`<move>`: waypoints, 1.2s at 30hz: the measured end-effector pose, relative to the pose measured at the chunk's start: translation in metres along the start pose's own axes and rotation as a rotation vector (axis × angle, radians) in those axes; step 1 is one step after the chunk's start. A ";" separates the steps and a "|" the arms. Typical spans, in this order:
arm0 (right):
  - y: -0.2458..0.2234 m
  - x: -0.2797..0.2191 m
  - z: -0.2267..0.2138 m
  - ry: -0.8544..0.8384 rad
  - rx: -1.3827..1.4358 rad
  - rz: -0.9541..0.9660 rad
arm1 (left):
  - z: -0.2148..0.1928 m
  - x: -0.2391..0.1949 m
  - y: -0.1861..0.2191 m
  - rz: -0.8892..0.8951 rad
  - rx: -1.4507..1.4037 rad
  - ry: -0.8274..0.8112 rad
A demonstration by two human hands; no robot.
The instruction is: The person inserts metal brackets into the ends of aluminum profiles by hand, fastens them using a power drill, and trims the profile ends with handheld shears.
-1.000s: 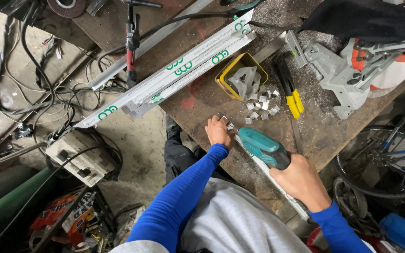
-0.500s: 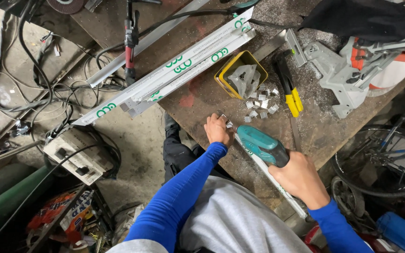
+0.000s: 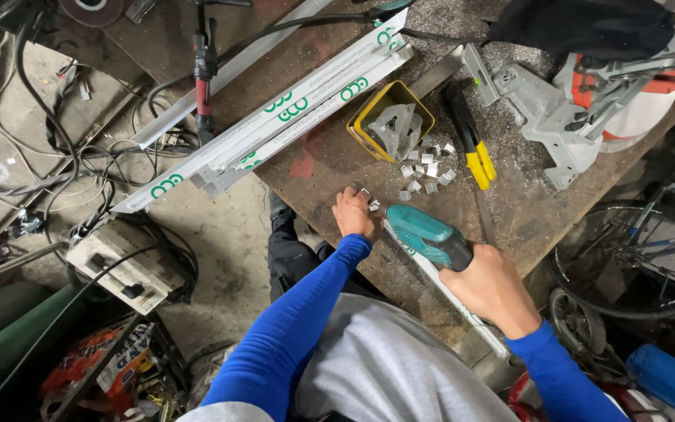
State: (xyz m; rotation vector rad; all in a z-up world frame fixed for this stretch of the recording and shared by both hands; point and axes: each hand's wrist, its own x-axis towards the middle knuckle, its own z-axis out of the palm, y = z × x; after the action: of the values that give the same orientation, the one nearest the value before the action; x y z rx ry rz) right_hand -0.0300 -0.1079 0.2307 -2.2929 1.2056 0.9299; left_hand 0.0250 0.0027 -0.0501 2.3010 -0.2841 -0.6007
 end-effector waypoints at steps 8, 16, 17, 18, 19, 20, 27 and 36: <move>0.002 0.002 0.000 -0.013 -0.033 0.002 | 0.004 0.000 -0.001 -0.031 -0.030 0.014; 0.003 0.003 0.002 -0.010 -0.024 -0.013 | 0.005 -0.001 -0.002 -0.025 -0.058 0.019; 0.003 0.002 0.002 -0.015 -0.027 -0.006 | 0.003 0.000 -0.001 -0.021 -0.061 0.022; 0.003 0.002 0.002 -0.020 -0.030 -0.001 | 0.002 -0.001 0.000 -0.018 -0.064 0.025; 0.002 0.002 0.002 -0.025 -0.028 0.010 | 0.000 -0.001 0.000 -0.015 -0.067 0.028; 0.002 0.002 0.002 -0.030 -0.027 0.022 | -0.001 -0.001 0.001 -0.014 -0.063 0.023; 0.002 0.002 0.002 -0.022 -0.022 0.009 | -0.001 -0.001 0.000 -0.003 -0.046 0.013; -0.003 -0.003 -0.002 -0.036 0.018 0.061 | -0.012 -0.001 0.008 -0.031 -0.034 -0.033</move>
State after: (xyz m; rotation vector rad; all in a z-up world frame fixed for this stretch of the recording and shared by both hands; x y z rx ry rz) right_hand -0.0284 -0.1059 0.2338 -2.2271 1.2702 0.9740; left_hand 0.0296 0.0048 -0.0366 2.2680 -0.2526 -0.6540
